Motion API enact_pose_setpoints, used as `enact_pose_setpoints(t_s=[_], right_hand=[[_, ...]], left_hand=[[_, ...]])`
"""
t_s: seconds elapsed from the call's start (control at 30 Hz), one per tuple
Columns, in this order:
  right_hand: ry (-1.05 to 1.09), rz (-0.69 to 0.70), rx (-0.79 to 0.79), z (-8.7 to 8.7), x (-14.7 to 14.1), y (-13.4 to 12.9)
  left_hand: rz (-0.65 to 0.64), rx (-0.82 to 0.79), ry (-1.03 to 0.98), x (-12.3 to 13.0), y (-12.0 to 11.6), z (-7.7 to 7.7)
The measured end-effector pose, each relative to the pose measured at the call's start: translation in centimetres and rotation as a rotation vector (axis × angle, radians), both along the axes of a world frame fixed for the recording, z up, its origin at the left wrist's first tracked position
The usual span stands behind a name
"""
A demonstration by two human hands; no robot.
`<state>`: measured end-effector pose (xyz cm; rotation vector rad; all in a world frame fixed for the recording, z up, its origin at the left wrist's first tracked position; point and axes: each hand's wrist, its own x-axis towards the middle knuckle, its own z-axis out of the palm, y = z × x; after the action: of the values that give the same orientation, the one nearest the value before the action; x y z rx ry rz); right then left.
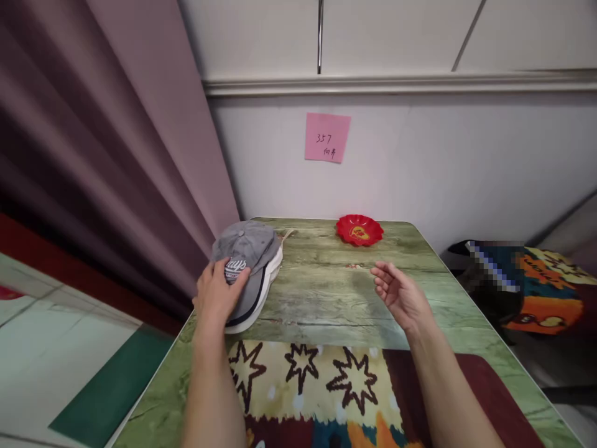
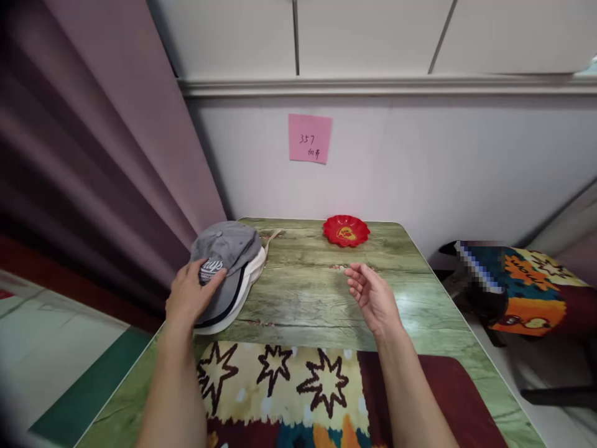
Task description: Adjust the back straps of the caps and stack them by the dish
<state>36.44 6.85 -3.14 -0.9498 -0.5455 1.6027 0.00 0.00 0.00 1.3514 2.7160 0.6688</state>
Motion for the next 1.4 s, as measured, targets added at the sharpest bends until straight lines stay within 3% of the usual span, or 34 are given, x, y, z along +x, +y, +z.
enact_pose_setpoints(t_s=[0.1, 0.4, 0.57, 0.73, 0.9, 1.0, 1.07, 1.17, 1.23, 1.3, 1.4], right_hand=[[-0.040, -0.005, -0.010, -1.2, -0.8, 0.2], [-0.213, 0.036, -0.182, -6.9, -2.5, 1.7], [-0.239, 0.022, -0.126, -8.3, -2.3, 1.9], [-0.301, -0.071, -0.137, -8.5, -2.8, 2.1], [-0.342, -0.074, -0.158, -7.2, -3.1, 0.6], [-0.351, -0.043, -0.140, -6.0, -3.0, -2.0], [-0.355, -0.012, -0.106, -5.1, -3.1, -4.1], [-0.360, 0.050, -0.046, -3.4, -3.5, -6.7], [-0.359, 0.088, -0.007, -1.9, -3.9, -7.8], [-0.343, 0.124, 0.052, 0.1, -4.2, -8.4], [-0.310, 0.117, 0.190, 3.3, -4.9, -8.8]], left_hand=[[0.022, -0.043, 0.006, 0.6, 0.2, 0.4], [0.049, -0.238, 0.080, 0.5, 0.9, 0.9], [0.037, -0.350, 0.083, 0.3, 0.4, 1.7], [0.016, -0.339, 0.070, 0.1, 0.3, 2.0], [0.002, -0.246, 0.055, 0.8, -0.9, 2.7], [-0.044, 0.068, 0.195, 3.1, -2.9, 2.3], [-0.241, 0.257, 0.166, 5.4, -4.2, 1.2], [-0.567, 0.250, -0.329, 9.4, -5.5, -0.9], [-0.562, 0.197, -0.728, 12.0, -5.8, -1.9], [-0.522, 0.178, -1.004, 14.2, -5.5, -1.8], [-0.547, 0.258, -1.105, 16.7, -4.7, 0.2]])
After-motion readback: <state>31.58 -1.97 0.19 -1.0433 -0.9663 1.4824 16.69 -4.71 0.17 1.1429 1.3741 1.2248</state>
